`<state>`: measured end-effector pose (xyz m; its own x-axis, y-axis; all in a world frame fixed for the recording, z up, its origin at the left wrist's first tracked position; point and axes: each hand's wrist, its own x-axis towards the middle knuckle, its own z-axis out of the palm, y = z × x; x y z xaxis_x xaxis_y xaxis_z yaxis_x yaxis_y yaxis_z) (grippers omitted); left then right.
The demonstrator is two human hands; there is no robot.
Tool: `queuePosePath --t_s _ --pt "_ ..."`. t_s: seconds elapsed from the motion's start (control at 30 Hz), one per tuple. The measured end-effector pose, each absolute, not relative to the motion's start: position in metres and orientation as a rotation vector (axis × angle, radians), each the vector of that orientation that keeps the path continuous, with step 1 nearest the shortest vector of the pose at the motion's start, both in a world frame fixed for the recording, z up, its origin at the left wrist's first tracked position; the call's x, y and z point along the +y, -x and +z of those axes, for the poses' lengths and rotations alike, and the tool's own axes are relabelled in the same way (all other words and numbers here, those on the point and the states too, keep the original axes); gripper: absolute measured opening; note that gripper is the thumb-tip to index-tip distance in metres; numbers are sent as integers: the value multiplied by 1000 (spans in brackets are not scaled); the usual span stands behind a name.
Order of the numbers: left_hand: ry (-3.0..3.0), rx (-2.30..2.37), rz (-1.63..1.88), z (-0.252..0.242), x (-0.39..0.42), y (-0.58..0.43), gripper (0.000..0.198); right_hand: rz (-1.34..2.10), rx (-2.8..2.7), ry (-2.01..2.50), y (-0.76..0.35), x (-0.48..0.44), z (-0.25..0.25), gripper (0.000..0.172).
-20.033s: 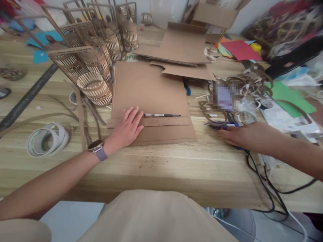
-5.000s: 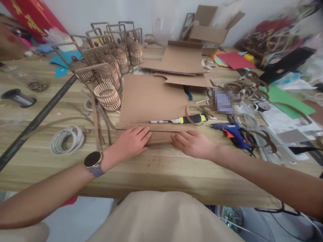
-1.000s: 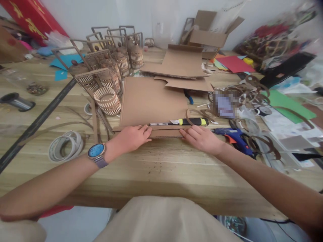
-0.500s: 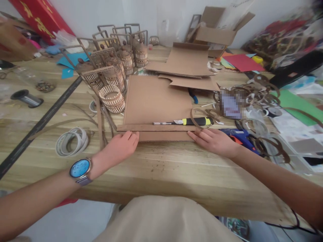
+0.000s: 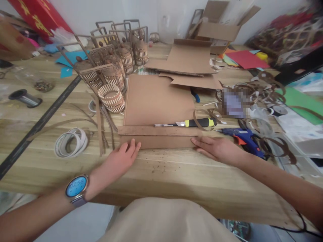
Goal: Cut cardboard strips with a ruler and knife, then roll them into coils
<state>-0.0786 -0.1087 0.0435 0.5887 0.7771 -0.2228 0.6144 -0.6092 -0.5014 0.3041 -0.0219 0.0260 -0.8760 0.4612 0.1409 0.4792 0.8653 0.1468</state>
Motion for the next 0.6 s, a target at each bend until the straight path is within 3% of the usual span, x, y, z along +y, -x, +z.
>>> queuePosePath --t_s 0.3,0.5,0.6 --pt "2470 -1208 648 39 -106 80 72 -13 -2872 1023 -273 43 41 34" --pt "2513 -1245 628 41 -103 77 70 -157 -3009 1052 -294 64 41 42" --pt "2541 -1258 590 42 -102 77 67 -278 -2853 1143 -301 61 38 30"
